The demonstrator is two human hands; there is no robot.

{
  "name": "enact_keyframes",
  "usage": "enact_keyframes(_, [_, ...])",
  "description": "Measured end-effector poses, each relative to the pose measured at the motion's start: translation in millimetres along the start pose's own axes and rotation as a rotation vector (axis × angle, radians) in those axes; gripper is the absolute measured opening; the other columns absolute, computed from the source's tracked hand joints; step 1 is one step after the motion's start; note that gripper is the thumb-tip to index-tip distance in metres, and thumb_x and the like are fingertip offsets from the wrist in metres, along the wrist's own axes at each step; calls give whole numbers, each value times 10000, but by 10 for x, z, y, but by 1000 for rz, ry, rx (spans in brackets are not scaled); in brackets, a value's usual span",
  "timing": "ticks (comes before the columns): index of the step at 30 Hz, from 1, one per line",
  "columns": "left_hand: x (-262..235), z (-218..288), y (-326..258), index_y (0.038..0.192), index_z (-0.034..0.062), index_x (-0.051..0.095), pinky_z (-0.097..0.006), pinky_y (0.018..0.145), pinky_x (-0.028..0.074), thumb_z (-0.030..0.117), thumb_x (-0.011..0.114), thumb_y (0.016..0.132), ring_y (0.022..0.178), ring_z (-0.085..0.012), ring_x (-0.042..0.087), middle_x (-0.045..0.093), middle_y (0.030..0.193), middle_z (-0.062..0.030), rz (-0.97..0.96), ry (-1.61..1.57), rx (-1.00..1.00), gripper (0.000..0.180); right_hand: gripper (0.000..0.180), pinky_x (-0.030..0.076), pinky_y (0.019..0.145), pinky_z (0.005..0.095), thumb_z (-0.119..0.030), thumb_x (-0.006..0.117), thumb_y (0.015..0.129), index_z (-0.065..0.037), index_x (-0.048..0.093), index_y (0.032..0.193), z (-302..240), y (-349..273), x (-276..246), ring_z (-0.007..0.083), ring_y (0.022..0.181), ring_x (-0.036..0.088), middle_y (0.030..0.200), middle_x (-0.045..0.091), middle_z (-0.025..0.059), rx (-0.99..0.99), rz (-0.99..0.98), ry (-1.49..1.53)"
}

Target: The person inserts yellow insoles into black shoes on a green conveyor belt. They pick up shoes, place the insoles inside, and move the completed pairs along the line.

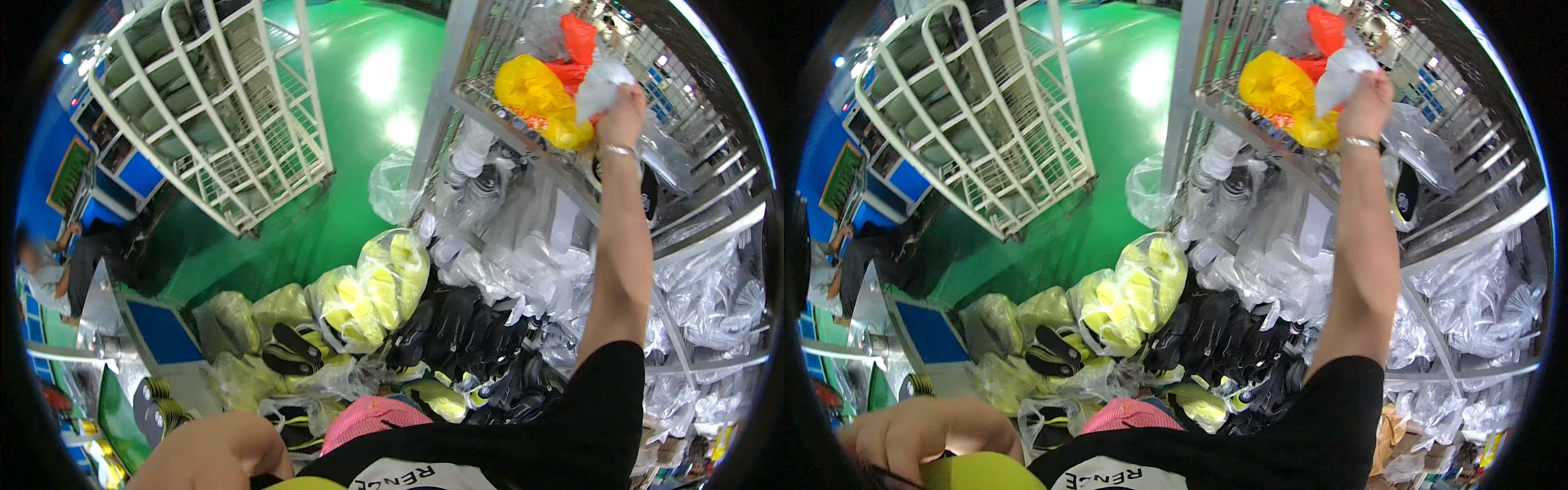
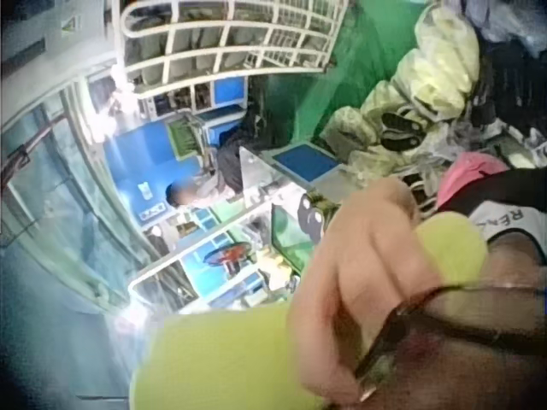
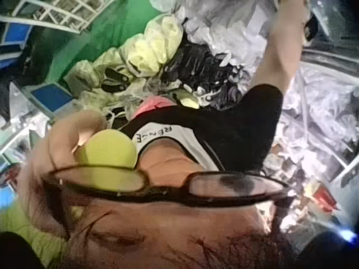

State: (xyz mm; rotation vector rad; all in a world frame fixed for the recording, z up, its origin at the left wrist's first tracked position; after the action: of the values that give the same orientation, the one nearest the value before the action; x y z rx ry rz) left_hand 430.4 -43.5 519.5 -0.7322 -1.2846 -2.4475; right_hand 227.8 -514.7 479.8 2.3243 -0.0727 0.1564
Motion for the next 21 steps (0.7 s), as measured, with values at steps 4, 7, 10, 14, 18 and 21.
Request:
enact_keyframes(4, [110, -33, 15, 755, 187, 637, -185, 482, 299, -40, 521, 767, 544, -43, 478, 586, 695, 82, -388, -148, 29, 255, 226, 445, 781, 390, -148, 443, 809, -23, 584, 935, 1397, 325, -296, 351, 935, 549, 986, 581, 203, 21, -442, -1279])
enact_keyframes(7, [32, -225, 88, 833, 188, 667, -189, 503, 305, 12, 541, 785, 614, -55, 509, 616, 747, 65, -280, -142, -206, 222, 333, 405, 867, 369, -194, 505, 783, -34, 552, 1071, 1036, -11, -282, 286, 980, 544, 1087, 556, 165, 48, -312, -1328])
enact_keyframes(10, [-42, -101, -41, 870, 189, 670, -197, 527, 330, 27, 534, 804, 666, -66, 521, 620, 807, 54, -69, -72, 67, 222, 291, 417, 832, 305, -164, 511, 833, -24, 526, 1089, 205, -507, 223, 204, 949, 556, 1064, 568, 113, 36, -353, -341])
enact_keyframes(14, [-53, 22, -33, 898, 190, 667, -215, 555, 385, 31, 510, 826, 766, -83, 544, 600, 977, 33, -173, 23, 1, 235, 297, 469, 654, 344, -208, 487, 855, -36, 476, 1097, -1882, -1635, 590, 217, 727, 567, 974, 548, 132, -44, -524, 657])
enact_keyframes(18, [70, 347, -145, 961, 162, 642, -222, 609, 436, 12, 483, 830, 867, -106, 546, 560, 1093, 16, -454, 8, -58, 255, 609, 483, 764, 415, -351, 586, 794, -239, 305, 1323, -2944, -2341, 596, 239, 908, 523, 1070, 504, 67, -252, -915, 928])
enact_keyframes(21, [143, 855, -414, 984, 135, 624, -211, 631, 453, 8, 487, 815, 875, -114, 543, 568, 1076, 9, -365, 164, 20, 252, 525, 464, 614, 327, -302, 587, 799, -207, 392, 1277, -3124, -2381, 861, 177, 767, 492, 947, 504, 7, -233, -952, 1126])
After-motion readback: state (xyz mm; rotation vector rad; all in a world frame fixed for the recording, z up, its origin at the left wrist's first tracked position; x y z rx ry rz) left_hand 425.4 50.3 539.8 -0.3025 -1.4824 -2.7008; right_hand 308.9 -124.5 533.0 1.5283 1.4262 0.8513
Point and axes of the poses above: each hand's wrist, its own y-axis towards the middle knuckle, its own x-axis out of the palm, z = x × y, the point moved 10 cm from there along y, towards the middle knuckle
